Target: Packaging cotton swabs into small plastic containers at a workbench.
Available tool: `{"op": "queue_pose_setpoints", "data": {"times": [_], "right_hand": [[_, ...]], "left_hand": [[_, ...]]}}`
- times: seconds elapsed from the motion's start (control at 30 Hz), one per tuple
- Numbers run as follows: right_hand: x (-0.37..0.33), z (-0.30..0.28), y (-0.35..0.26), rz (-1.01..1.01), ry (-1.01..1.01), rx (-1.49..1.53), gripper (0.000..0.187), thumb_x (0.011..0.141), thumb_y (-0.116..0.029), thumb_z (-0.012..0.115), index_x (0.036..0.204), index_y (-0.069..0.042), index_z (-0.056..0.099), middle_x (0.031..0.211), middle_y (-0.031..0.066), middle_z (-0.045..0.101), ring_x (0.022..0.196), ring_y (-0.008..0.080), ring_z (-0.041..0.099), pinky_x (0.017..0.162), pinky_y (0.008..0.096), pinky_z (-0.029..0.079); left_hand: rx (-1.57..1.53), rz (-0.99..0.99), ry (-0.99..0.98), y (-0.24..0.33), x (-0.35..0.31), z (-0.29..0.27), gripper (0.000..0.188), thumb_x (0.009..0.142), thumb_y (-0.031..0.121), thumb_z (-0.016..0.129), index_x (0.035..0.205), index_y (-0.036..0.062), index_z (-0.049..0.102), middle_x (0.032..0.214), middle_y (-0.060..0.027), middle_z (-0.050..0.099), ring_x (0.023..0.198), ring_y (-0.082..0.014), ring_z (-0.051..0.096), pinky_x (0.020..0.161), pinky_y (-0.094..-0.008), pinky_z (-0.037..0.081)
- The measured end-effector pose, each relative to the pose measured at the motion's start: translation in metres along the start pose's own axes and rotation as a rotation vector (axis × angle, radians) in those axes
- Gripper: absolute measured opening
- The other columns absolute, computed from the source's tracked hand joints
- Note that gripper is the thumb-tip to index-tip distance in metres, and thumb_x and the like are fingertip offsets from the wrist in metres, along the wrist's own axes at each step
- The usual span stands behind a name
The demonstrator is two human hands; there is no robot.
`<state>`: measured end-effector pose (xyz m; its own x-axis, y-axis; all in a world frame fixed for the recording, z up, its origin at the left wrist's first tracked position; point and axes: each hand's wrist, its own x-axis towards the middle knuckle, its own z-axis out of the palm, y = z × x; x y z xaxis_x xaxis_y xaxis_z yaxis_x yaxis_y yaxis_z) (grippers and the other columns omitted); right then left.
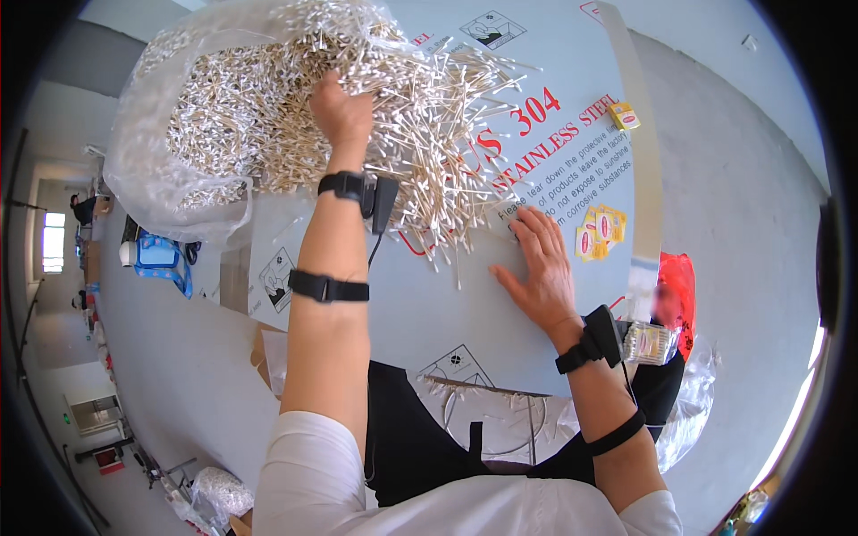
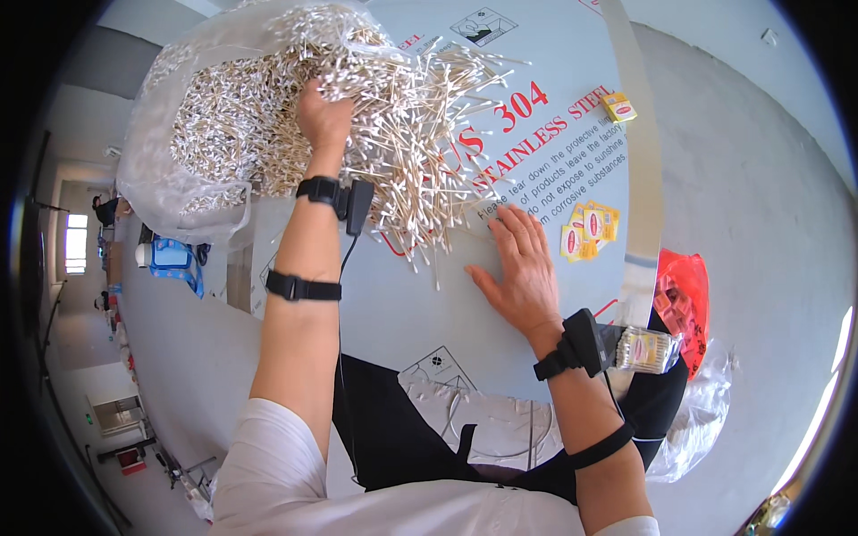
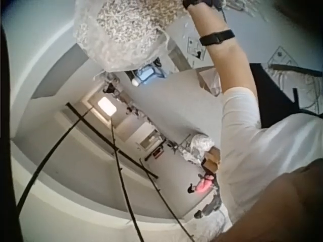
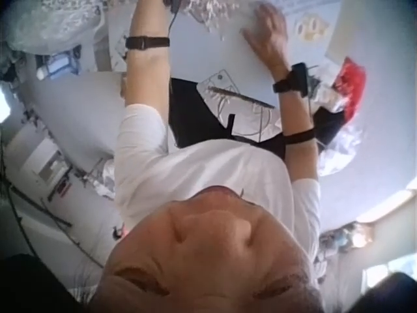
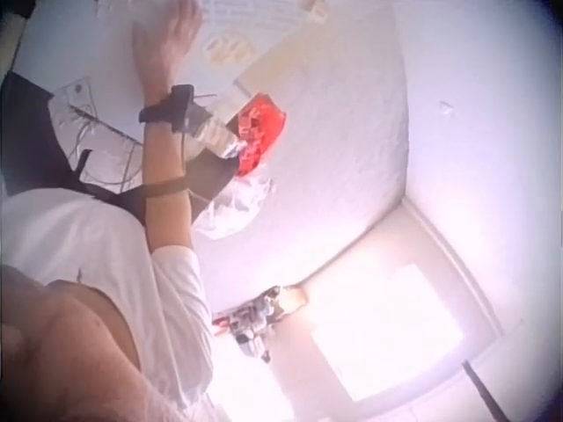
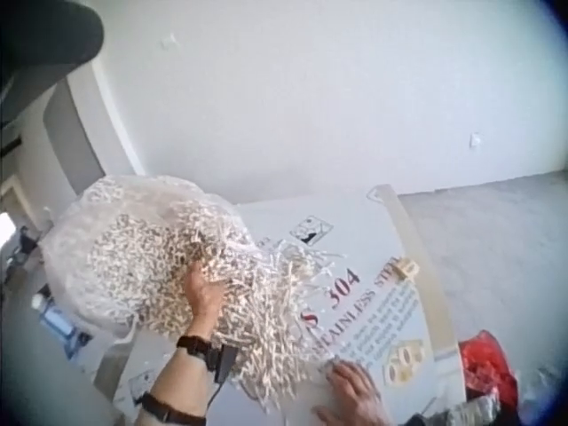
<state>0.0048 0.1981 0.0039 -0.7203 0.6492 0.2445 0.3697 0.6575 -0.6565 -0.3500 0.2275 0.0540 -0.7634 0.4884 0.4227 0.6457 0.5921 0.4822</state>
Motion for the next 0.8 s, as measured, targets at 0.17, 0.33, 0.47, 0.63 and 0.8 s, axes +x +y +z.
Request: {"op": "queue_pose_setpoints", "data": {"times": [0.17, 0.33, 0.47, 0.63, 0.8], "right_hand": [[0.001, 0.003, 0.002, -0.012, 0.021, -0.015, 0.059, 0.08, -0.029, 0.072, 0.128, 0.0, 0.051, 0.14, 0.0167, 0.047, 0.136, 0.0344, 0.038, 0.117, 0.0467, 0.025], [-0.002, 0.007, 0.007, -0.039, 0.053, -0.033, 0.057, 0.081, -0.028, 0.072, 0.126, 0.001, 0.053, 0.137, 0.0171, 0.049, 0.135, 0.0336, 0.039, 0.117, 0.0458, 0.025], [0.002, 0.007, 0.008, -0.059, 0.07, -0.037, 0.056, 0.081, -0.028, 0.071, 0.126, 0.0, 0.053, 0.137, 0.0169, 0.05, 0.135, 0.0329, 0.039, 0.117, 0.0454, 0.025], [-0.001, 0.006, 0.005, -0.029, 0.06, -0.019, 0.055, 0.081, -0.028, 0.071, 0.126, -0.001, 0.054, 0.137, 0.0163, 0.05, 0.135, 0.0326, 0.039, 0.117, 0.0449, 0.025], [-0.007, 0.004, 0.01, 0.006, 0.045, -0.04, 0.054, 0.081, -0.027, 0.071, 0.125, -0.001, 0.054, 0.138, 0.0158, 0.05, 0.135, 0.0327, 0.039, 0.117, 0.0451, 0.025]], "left_hand": [[-0.33, 0.218, 0.219, -0.011, -0.04, -0.036, 0.033, 0.066, 0.0, 0.067, 0.099, 0.0018, 0.062, 0.099, -0.0154, 0.061, 0.085, -0.0334, 0.061, 0.077, -0.0439, 0.048], [-0.572, -0.059, -0.029, -0.001, -0.096, -0.059, 0.034, 0.069, -0.003, 0.064, 0.103, 0.0003, 0.06, 0.104, -0.0132, 0.061, 0.103, -0.0282, 0.06, 0.093, -0.0364, 0.046], [-0.347, 0.128, -0.159, -0.004, -0.11, -0.073, 0.045, 0.067, 0.002, 0.065, 0.111, 0.0019, 0.061, 0.126, -0.018, 0.054, 0.123, -0.031, 0.049, 0.105, -0.0405, 0.037], [-0.476, 0.036, -0.211, 0.02, -0.095, -0.079, 0.062, 0.068, 0.021, 0.076, 0.124, 0.0029, 0.059, 0.144, -0.0209, 0.041, 0.136, -0.034, 0.037, 0.112, -0.0425, 0.03], [0.292, 0.12, -0.458, 0.07, -0.099, -0.037, 0.064, 0.065, 0.028, 0.082, 0.121, 0.0053, 0.062, 0.141, -0.0239, 0.045, 0.129, -0.0392, 0.046, 0.1, -0.0492, 0.045]]}}
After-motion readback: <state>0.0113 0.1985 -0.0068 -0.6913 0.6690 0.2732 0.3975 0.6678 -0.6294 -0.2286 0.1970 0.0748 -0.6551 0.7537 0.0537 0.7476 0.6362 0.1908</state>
